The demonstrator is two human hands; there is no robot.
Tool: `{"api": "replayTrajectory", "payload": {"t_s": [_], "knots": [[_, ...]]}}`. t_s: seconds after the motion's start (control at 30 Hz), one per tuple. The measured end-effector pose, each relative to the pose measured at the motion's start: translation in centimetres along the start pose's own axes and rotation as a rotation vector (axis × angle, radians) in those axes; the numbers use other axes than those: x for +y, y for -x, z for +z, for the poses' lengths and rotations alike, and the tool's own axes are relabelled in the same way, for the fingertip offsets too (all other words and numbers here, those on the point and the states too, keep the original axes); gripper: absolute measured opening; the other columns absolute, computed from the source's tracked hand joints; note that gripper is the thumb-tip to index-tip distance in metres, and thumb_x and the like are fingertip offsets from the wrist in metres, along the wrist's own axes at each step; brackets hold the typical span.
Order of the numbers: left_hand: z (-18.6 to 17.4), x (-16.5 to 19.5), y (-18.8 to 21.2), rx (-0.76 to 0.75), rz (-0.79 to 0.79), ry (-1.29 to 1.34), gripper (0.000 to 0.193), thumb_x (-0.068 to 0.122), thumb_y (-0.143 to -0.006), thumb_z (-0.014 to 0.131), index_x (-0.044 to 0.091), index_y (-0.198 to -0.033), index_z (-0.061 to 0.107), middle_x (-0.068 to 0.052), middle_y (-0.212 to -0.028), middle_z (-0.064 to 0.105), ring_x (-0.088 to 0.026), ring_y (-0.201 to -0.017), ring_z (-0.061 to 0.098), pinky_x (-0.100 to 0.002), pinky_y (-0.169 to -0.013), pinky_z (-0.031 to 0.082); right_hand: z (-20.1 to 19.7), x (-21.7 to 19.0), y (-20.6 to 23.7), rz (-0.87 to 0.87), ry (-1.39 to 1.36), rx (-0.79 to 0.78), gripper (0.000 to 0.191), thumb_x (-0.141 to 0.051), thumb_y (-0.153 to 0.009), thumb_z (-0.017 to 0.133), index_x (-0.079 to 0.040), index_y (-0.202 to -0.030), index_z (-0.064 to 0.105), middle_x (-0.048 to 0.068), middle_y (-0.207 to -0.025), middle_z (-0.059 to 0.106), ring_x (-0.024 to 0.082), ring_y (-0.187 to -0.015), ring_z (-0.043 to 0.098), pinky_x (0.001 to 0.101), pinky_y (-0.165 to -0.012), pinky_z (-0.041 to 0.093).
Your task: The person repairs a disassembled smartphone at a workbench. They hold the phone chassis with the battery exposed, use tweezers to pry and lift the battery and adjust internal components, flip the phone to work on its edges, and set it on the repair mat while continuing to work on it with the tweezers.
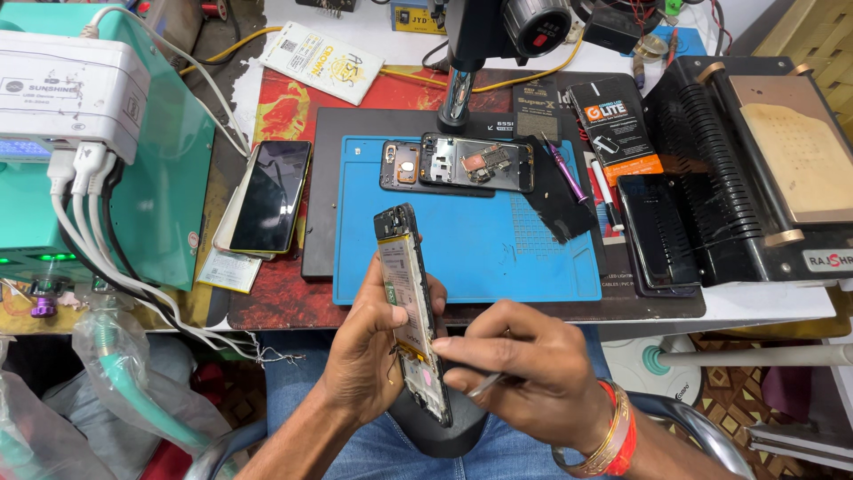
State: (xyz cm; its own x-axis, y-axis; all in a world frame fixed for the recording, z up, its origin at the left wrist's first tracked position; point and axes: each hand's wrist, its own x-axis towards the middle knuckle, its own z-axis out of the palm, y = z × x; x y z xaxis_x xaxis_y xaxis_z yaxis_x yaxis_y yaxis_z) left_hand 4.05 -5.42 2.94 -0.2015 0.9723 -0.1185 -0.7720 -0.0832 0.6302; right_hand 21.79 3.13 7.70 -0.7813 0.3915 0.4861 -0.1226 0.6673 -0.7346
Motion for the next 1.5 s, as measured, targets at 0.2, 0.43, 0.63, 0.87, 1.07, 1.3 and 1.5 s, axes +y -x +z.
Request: {"api": "replayTrajectory", "payload": {"t_s": [0.2, 0.43, 0.63, 0.87, 1.07, 1.3, 1.5], "knots": [[0.09, 0.03, 0.11, -0.016, 0.02, -0.015, 0.064, 0.018, -0.077, 0.054, 0.011, -0.139, 0.038, -0.012, -0.099, 0.054, -0.019, -0.084, 0.06, -0.034, -0.069, 0.059, 0.05, 0.12, 0.21, -0.088, 0.078, -0.037, 0.038, -0.006, -0.082, 0.087, -0.018, -0.117, 0.077, -0.001, -0.089, 0.066, 0.006, -0.071, 0.067, 0.0232, -0.057, 0.054], [0.36, 0.24, 0.16, -0.011, 0.005, -0.027, 0.065, 0.018, -0.077, 0.054, 0.01, -0.139, 0.036, -0.012, -0.098, 0.054, -0.02, -0.08, 0.06, -0.035, -0.065, 0.06, 0.14, 0.23, 0.3, -0.102, 0.075, -0.045, 0.044, -0.006, -0.08, 0.088, -0.021, -0.119, 0.076, -0.003, -0.09, 0.064, 0.006, -0.07, 0.065, 0.0227, -0.057, 0.054], [0.4, 0.22, 0.08, -0.005, 0.007, -0.044, 0.067, 0.018, -0.075, 0.052, 0.011, -0.14, 0.036, -0.012, -0.097, 0.054, -0.019, -0.079, 0.061, -0.034, -0.063, 0.06, -0.03, 0.16, 0.17, -0.131, 0.109, -0.047, 0.043, -0.007, -0.08, 0.089, -0.021, -0.119, 0.076, -0.003, -0.089, 0.064, 0.006, -0.068, 0.064, 0.0228, -0.056, 0.053], [0.37, 0.21, 0.07, -0.005, 0.009, -0.052, 0.068, 0.017, -0.075, 0.051, 0.01, -0.141, 0.036, -0.012, -0.096, 0.054, -0.019, -0.078, 0.06, -0.034, -0.064, 0.06, -0.03, 0.09, 0.02, -0.148, 0.125, -0.049, 0.042, -0.007, -0.081, 0.088, -0.021, -0.119, 0.075, -0.003, -0.088, 0.063, 0.006, -0.067, 0.064, 0.023, -0.056, 0.052], [0.4, 0.24, 0.09, 0.003, -0.001, -0.058, 0.068, 0.017, -0.075, 0.051, 0.011, -0.141, 0.036, -0.012, -0.096, 0.054, -0.019, -0.078, 0.06, -0.034, -0.063, 0.06, 0.0, 0.11, 0.01, -0.161, 0.113, -0.059, 0.042, -0.007, -0.08, 0.088, -0.02, -0.119, 0.075, -0.003, -0.089, 0.064, 0.006, -0.068, 0.064, 0.0229, -0.056, 0.053], [0.34, 0.22, 0.06, 0.01, -0.006, -0.058, 0.068, 0.016, -0.074, 0.051, 0.012, -0.141, 0.036, -0.012, -0.096, 0.054, -0.019, -0.078, 0.061, -0.034, -0.063, 0.06, -0.13, 0.11, 0.01, -0.167, 0.117, -0.067, 0.041, -0.007, -0.08, 0.087, -0.019, -0.117, 0.076, -0.003, -0.088, 0.064, 0.006, -0.068, 0.065, 0.0228, -0.056, 0.054], [-0.03, -0.04, 0.1, -0.008, 0.027, -0.028, 0.067, 0.014, -0.076, 0.051, 0.011, -0.142, 0.038, -0.011, -0.099, 0.055, -0.018, -0.087, 0.059, -0.035, -0.077, 0.059, -0.17, 0.32, -0.09, -0.156, 0.101, -0.012, 0.032, -0.01, -0.084, 0.087, -0.013, -0.113, 0.074, 0.0, -0.09, 0.068, 0.008, -0.069, 0.069, 0.0238, -0.055, 0.055]]}}
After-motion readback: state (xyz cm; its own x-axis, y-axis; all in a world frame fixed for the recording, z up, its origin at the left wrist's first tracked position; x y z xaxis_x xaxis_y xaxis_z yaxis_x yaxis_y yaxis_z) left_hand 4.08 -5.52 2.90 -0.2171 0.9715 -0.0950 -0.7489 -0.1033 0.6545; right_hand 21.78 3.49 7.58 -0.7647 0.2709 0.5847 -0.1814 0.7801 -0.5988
